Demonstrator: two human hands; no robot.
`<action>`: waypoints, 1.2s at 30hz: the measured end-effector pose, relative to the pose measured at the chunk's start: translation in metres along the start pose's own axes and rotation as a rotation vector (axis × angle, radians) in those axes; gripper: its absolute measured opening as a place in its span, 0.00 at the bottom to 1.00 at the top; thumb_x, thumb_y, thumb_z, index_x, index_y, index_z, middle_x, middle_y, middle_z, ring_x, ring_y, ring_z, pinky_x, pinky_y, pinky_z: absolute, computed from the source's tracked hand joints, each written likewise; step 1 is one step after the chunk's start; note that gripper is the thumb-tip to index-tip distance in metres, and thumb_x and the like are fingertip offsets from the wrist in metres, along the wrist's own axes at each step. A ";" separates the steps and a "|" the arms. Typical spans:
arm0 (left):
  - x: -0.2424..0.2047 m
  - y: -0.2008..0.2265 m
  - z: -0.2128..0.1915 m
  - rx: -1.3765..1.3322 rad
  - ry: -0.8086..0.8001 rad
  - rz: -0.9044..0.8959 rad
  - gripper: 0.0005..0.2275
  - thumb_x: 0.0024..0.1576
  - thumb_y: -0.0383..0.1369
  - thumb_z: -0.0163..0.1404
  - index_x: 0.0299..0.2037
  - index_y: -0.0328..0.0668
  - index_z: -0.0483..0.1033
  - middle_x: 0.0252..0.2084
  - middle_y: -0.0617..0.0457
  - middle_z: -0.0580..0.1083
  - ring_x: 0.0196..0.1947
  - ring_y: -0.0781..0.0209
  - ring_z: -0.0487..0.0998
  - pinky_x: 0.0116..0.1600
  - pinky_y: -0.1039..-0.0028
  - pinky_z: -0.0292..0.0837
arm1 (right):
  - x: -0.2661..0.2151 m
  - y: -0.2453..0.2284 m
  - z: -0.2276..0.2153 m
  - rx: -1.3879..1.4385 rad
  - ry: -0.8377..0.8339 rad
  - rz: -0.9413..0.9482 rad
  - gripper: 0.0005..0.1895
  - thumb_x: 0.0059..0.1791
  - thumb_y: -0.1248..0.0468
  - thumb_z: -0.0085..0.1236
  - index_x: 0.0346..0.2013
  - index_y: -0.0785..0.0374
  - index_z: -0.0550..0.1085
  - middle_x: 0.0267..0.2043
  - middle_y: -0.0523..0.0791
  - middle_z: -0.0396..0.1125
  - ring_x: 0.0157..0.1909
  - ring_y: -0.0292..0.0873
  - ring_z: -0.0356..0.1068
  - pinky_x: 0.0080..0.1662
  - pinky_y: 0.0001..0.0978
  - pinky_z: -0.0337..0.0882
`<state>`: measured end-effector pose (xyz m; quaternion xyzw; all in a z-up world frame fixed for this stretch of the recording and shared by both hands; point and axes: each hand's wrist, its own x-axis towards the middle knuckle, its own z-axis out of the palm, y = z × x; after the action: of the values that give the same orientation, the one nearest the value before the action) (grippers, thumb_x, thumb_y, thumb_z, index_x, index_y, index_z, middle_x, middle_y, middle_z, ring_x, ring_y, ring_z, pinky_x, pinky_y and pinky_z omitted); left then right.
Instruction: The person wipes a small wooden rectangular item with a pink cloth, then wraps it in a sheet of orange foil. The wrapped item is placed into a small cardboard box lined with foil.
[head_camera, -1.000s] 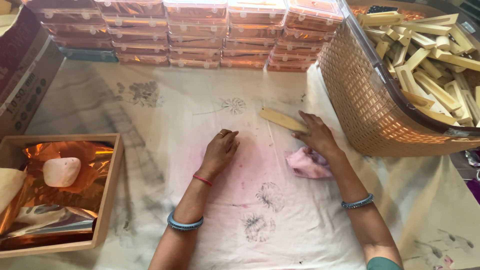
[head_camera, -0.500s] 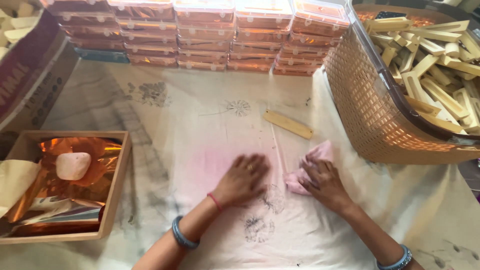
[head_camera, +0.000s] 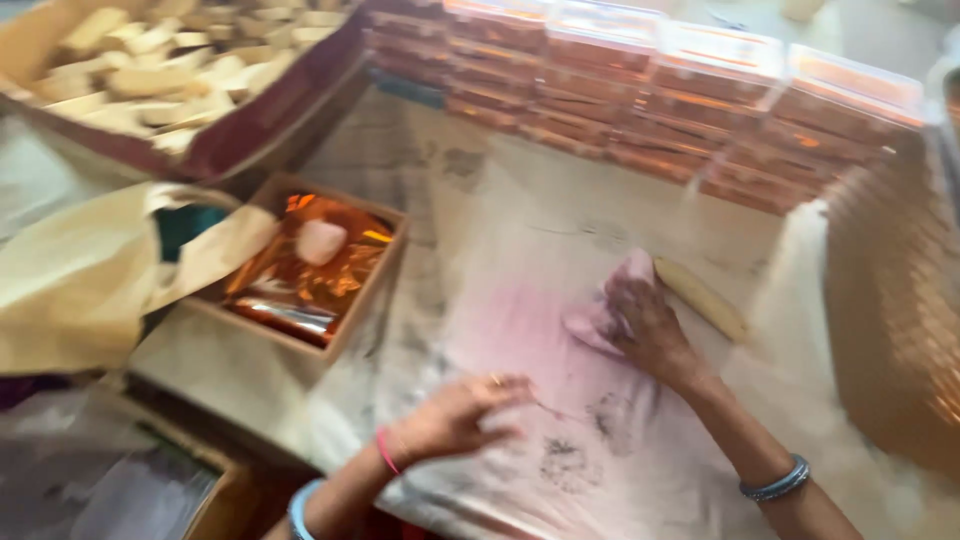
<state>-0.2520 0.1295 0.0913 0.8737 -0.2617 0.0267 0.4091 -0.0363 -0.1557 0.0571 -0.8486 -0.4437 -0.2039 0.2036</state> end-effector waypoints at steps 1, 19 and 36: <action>-0.007 -0.004 -0.025 0.010 0.019 -0.021 0.20 0.58 0.39 0.59 0.59 0.42 0.75 0.63 0.43 0.73 0.61 0.45 0.75 0.63 0.63 0.73 | -0.006 0.005 0.010 0.018 -0.003 -0.024 0.22 0.47 0.58 0.58 0.54 0.62 0.75 0.62 0.52 0.67 0.63 0.57 0.63 0.58 0.50 0.65; -0.107 -0.154 -0.215 0.591 0.631 -0.647 0.13 0.60 0.36 0.53 0.50 0.38 0.81 0.45 0.40 0.79 0.45 0.41 0.80 0.51 0.58 0.75 | -0.012 -0.004 0.010 -0.147 -0.110 0.115 0.25 0.50 0.51 0.53 0.60 0.57 0.73 0.66 0.48 0.65 0.72 0.48 0.60 0.65 0.48 0.60; -0.121 -0.138 -0.210 0.637 0.168 -0.984 0.16 0.61 0.44 0.44 0.44 0.44 0.80 0.48 0.43 0.77 0.51 0.41 0.77 0.54 0.50 0.71 | 0.242 -0.260 0.136 0.570 -0.264 -0.399 0.13 0.47 0.61 0.60 0.45 0.62 0.78 0.43 0.49 0.74 0.49 0.53 0.73 0.48 0.46 0.73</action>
<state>-0.2552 0.4087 0.1026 0.9671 0.2283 -0.0198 0.1104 -0.1041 0.2144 0.1141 -0.6735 -0.6619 0.0034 0.3291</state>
